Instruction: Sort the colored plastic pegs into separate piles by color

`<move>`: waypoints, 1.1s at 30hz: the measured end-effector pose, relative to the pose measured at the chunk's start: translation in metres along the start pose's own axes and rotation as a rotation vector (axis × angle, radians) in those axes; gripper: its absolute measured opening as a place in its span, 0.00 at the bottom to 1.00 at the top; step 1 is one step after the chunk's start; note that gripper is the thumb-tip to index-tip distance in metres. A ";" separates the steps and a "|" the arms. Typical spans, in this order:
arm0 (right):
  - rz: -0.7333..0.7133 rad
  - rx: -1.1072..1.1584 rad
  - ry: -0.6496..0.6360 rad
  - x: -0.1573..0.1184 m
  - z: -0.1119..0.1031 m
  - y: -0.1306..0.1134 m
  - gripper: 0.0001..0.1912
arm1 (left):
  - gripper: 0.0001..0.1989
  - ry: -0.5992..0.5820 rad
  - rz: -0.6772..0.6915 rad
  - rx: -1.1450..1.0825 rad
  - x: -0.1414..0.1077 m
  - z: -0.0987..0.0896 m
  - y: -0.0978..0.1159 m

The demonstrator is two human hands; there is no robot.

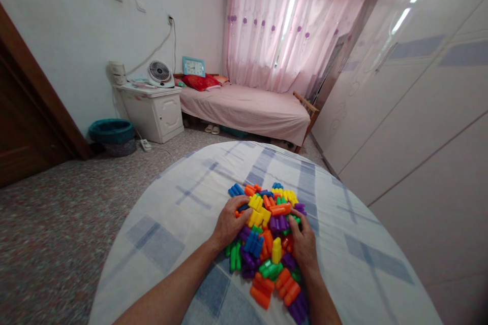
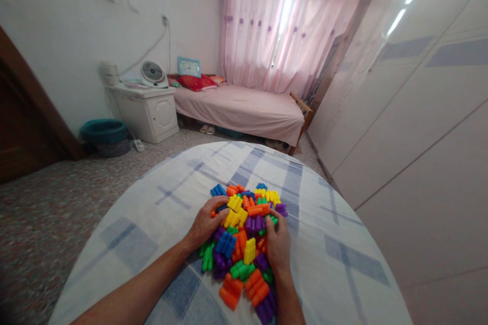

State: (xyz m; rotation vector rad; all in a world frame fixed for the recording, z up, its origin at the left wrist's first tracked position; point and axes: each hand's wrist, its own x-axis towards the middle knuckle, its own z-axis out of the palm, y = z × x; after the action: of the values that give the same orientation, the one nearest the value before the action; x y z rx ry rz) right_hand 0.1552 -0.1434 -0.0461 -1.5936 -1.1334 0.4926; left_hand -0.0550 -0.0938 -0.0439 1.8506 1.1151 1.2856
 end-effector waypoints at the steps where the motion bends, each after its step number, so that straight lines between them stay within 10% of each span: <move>1: -0.002 0.005 0.002 0.000 0.000 0.000 0.21 | 0.11 -0.001 0.000 0.000 0.000 0.000 0.000; 33: 0.006 0.001 0.004 0.000 0.000 0.001 0.21 | 0.10 -0.004 0.002 0.003 0.000 -0.001 0.001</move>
State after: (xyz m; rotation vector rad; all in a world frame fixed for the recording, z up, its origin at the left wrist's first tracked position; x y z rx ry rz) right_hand 0.1556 -0.1438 -0.0474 -1.5971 -1.1258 0.4937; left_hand -0.0551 -0.0943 -0.0426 1.8561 1.1147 1.2817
